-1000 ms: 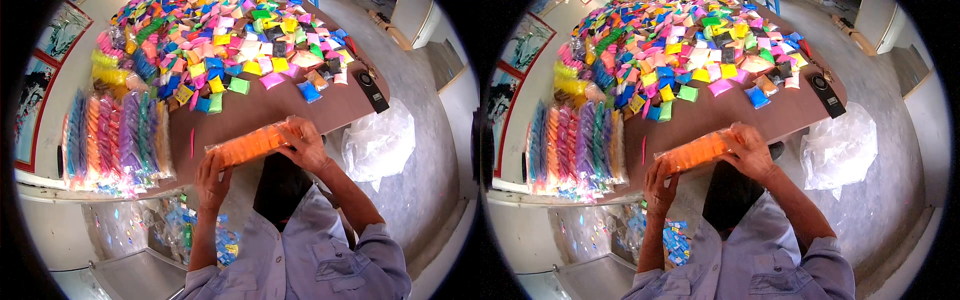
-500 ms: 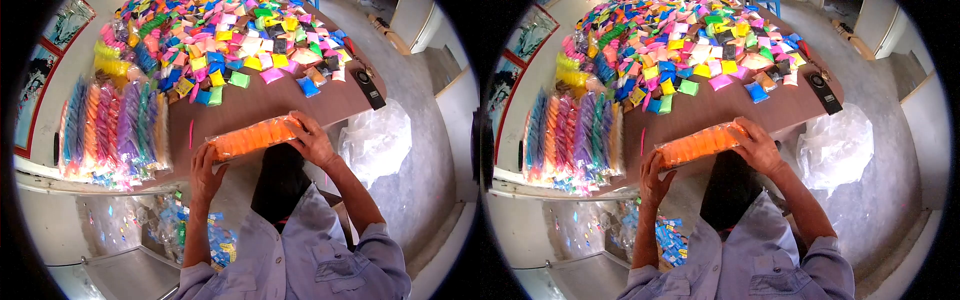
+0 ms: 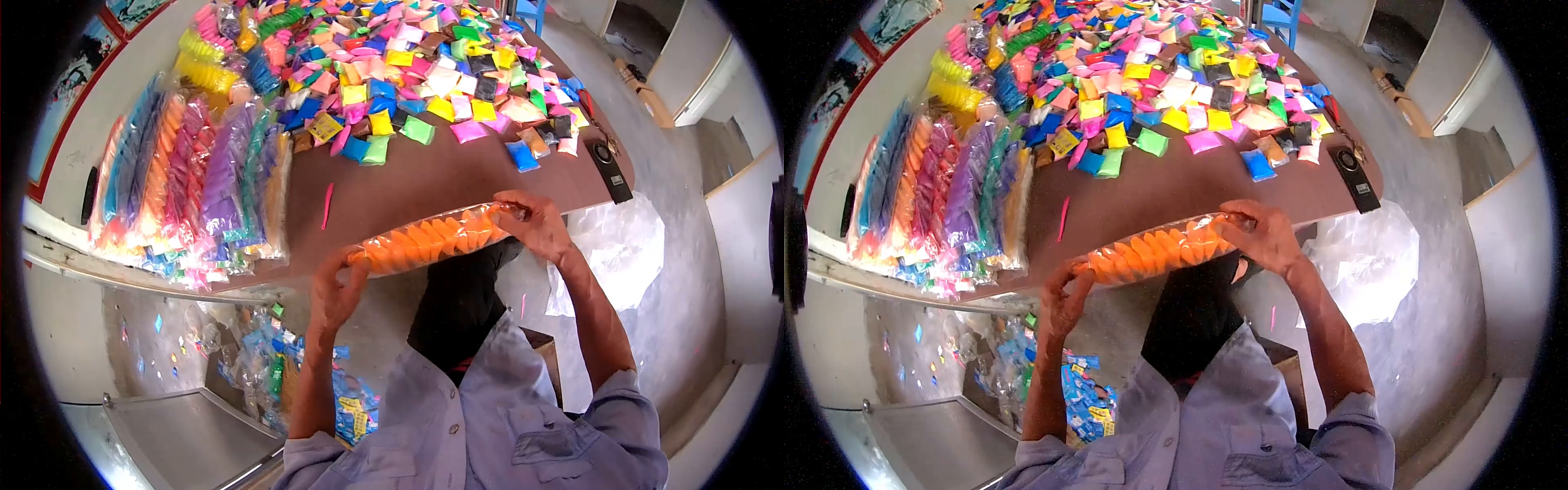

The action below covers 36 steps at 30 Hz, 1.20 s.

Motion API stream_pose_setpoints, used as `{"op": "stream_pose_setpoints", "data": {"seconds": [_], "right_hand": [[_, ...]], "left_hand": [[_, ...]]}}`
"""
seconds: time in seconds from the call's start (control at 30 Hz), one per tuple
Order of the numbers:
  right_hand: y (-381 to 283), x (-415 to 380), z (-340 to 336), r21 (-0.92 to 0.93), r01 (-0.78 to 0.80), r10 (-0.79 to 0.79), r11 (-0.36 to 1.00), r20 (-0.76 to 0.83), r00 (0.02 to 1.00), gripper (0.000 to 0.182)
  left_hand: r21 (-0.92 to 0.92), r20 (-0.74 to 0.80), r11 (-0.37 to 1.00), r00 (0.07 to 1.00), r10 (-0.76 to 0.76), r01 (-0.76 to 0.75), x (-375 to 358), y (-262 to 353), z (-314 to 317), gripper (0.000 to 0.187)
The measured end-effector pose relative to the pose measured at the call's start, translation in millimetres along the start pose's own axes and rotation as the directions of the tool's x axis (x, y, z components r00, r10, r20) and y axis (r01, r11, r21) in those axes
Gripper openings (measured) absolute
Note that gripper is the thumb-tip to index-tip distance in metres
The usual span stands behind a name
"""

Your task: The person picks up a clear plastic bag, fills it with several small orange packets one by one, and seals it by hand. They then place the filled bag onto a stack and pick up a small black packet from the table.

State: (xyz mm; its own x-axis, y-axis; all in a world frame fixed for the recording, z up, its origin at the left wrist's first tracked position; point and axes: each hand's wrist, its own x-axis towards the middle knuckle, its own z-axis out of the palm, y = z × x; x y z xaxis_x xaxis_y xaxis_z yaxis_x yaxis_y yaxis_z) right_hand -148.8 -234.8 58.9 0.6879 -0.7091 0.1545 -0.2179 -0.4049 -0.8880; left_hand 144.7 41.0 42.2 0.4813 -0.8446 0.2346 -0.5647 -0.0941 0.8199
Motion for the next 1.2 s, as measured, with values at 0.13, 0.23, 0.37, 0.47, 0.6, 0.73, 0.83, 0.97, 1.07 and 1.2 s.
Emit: {"op": "stream_pose_setpoints", "data": {"seconds": [0.13,0.23,0.37,0.47,0.6,0.73,0.83,0.97,1.07,1.2], "right_hand": [[-18,19,10,-0.021,-0.338,0.339,0.941,0.086,0.937,0.045],[-10,34,22,0.073,-0.293,0.288,0.953,0.064,0.955,0.051],[-15,49,28,-0.040,-0.330,0.332,0.943,0.055,0.942,0.055],[-8,51,30,0.032,-0.268,0.260,0.963,0.153,0.953,0.063],[-8,47,28,0.160,-0.318,0.286,0.934,0.197,0.938,0.073],[-18,59,33,0.281,-0.360,0.302,0.890,0.229,0.925,0.074],[-42,75,40,0.463,-0.356,0.266,0.811,0.250,0.931,0.074],[-65,112,59,0.545,-0.274,0.193,0.793,0.202,0.960,0.071],[-108,149,66,0.395,-0.271,0.198,0.878,0.216,0.956,0.070],[-162,195,91,0.409,-0.141,0.036,0.902,0.253,0.967,0.066]], "left_hand": [[-0.283,-0.023,0.936,0.974,-0.226,0.210,0,-4,-2,0.028],[-0.310,-0.023,0.893,0.936,-0.350,0.326,2,-12,-3,0.032],[-0.240,-0.070,0.865,0.881,-0.469,0.441,9,-17,-1,0.043],[-0.357,-0.033,0.824,0.875,-0.482,0.440,9,-33,1,0.042],[-0.374,-0.024,0.779,0.835,-0.550,0.503,13,-22,-4,0.037],[-0.422,-0.072,0.773,0.832,-0.550,0.474,14,-13,-15,0.035],[-0.446,-0.121,0.770,0.822,-0.556,0.455,12,1,-35,0.034],[-0.520,-0.224,0.778,0.823,-0.522,0.353,15,34,-69,0.037],[-0.545,-0.355,0.801,0.798,-0.488,0.248,18,61,-94,0.041],[-0.560,-0.476,0.818,0.757,-0.447,0.132,21,76,-130,0.036]]}}
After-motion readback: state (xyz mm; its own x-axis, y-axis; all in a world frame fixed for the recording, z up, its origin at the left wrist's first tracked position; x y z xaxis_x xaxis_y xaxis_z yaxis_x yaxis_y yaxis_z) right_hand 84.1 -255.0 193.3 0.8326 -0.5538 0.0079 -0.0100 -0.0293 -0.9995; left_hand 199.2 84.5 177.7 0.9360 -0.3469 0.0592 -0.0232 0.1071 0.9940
